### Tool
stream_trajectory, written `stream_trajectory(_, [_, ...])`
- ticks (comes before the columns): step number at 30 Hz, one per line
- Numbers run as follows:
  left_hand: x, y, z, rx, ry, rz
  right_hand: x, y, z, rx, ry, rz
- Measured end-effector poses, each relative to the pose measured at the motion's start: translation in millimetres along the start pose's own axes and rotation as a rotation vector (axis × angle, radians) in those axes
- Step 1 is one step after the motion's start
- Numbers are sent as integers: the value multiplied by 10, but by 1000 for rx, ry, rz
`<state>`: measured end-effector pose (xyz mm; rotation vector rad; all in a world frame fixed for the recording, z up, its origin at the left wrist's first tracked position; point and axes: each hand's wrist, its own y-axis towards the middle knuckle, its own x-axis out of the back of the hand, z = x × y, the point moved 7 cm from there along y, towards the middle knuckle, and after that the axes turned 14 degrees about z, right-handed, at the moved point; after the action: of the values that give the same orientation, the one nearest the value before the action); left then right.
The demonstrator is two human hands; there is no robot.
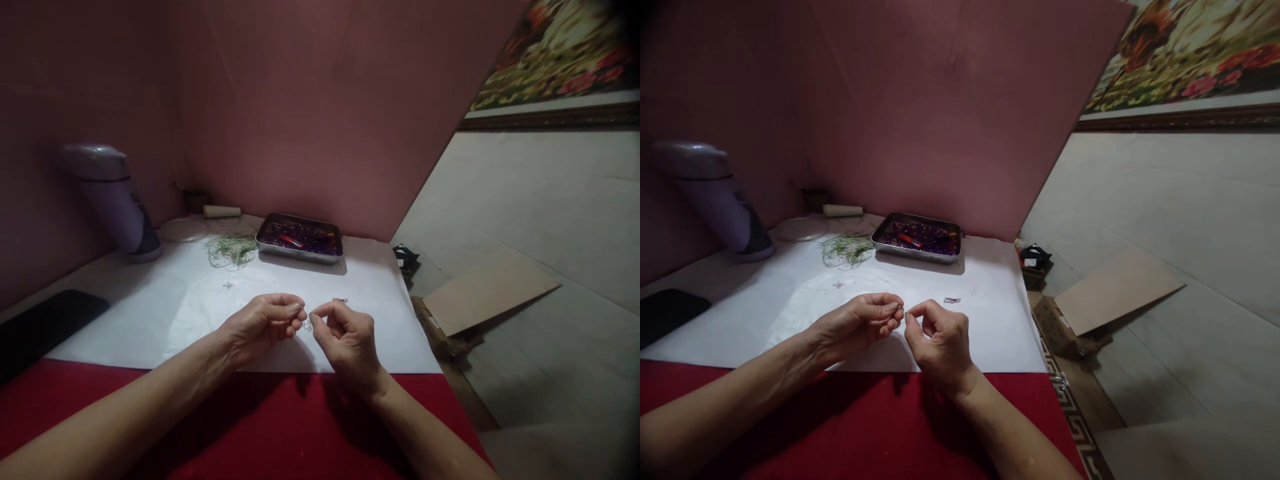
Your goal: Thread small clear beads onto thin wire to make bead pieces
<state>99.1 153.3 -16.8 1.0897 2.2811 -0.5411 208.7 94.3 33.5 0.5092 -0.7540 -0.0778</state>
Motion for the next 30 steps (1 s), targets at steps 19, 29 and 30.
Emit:
stream_trajectory(19, [12, 13, 6, -30, 29, 45, -7, -4, -5, 22, 4, -15])
stream_trajectory(29, [-9, 2, -5, -30, 38, 36, 10, -1, 14, 25, -17, -21])
stream_trajectory(30, [-10, 2, -4, -31, 43, 41, 7, -1, 12, 24, -19, -21])
